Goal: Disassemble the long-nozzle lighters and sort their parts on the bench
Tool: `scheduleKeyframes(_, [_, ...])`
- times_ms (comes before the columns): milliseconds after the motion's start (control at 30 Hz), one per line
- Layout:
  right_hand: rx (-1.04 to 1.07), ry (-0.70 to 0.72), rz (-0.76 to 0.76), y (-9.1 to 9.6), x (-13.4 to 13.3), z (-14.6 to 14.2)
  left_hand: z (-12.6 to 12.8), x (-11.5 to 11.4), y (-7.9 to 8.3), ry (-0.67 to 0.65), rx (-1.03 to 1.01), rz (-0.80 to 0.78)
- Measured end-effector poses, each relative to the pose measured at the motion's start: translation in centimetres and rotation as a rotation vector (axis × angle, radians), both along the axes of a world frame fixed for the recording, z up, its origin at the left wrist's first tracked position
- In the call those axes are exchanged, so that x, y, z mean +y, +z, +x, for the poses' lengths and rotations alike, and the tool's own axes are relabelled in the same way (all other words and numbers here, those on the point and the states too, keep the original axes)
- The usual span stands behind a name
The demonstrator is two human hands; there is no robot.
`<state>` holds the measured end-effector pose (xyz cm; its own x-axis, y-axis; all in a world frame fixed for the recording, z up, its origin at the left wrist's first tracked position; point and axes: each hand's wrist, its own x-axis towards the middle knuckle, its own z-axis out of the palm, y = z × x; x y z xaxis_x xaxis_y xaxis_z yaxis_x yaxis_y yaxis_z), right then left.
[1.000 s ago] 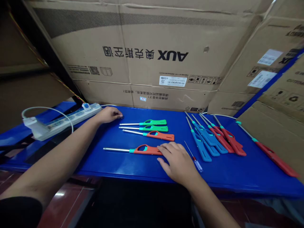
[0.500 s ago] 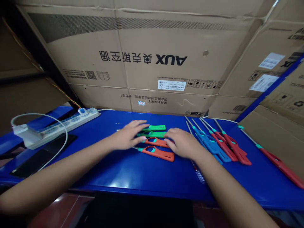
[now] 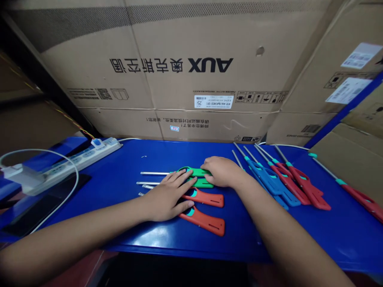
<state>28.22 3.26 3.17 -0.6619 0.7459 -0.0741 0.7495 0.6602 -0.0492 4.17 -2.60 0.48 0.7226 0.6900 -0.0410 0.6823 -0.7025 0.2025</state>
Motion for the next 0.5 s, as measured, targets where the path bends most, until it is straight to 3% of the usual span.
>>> scheduleKeyframes(200, [-0.148,-0.010,-0.046,1.2,0.4,-1.0,0.3,0.4,0.1,-0.030,-0.087,0.055])
scheduleKeyframes(367, [-0.121,-0.035,-0.092,1.5,1.5,-1.2,0.0,5.9,1.8,0.069,-0.174,0.086])
scheduleKeyframes(500, [0.007,-0.047,-0.118,0.8,2.0,-0.3,-0.5,10.1,2.6,0.007,-0.016,-0.105])
